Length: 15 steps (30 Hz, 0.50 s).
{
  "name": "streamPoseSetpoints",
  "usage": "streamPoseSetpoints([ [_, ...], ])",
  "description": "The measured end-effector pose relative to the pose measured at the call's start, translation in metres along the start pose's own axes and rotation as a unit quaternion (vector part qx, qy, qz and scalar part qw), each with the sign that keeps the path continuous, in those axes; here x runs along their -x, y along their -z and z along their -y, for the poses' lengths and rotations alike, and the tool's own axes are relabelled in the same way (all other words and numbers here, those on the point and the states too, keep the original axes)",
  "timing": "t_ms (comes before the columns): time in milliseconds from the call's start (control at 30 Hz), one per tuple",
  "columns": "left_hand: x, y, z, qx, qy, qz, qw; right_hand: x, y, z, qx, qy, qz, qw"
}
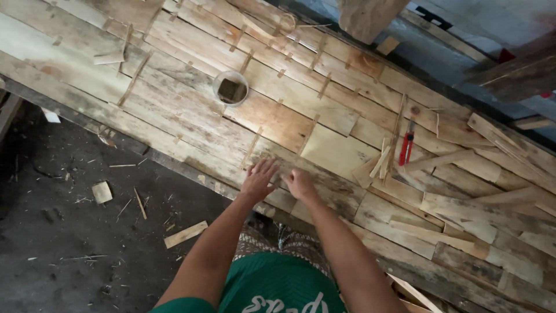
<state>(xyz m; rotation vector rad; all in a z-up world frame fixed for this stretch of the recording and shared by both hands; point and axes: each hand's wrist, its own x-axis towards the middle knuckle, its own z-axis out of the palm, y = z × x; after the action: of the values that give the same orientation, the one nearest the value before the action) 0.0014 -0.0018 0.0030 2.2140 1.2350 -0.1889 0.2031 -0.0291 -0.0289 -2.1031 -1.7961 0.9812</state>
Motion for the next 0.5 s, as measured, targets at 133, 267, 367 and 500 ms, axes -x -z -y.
streamPoseSetpoints([
  [133, 0.000, -0.002, -0.002, -0.002, -0.010, -0.016, 1.000, 0.008, 0.011, 0.025, 0.071, -0.034, 0.055, 0.995],
  [267, -0.002, -0.007, 0.004, 0.004, -0.013, -0.040, 0.999, 0.010, 0.011, 0.036, 0.013, -0.040, -0.002, 0.999],
  [367, -0.001, -0.007, 0.004, 0.009, -0.016, -0.048, 0.999, 0.008, 0.015, 0.040, 0.028, -0.048, 0.006, 0.998],
  [500, 0.001, -0.005, 0.003, 0.011, -0.013, -0.044, 0.999, 0.006, 0.014, 0.035, 0.011, -0.061, 0.046, 0.997],
])
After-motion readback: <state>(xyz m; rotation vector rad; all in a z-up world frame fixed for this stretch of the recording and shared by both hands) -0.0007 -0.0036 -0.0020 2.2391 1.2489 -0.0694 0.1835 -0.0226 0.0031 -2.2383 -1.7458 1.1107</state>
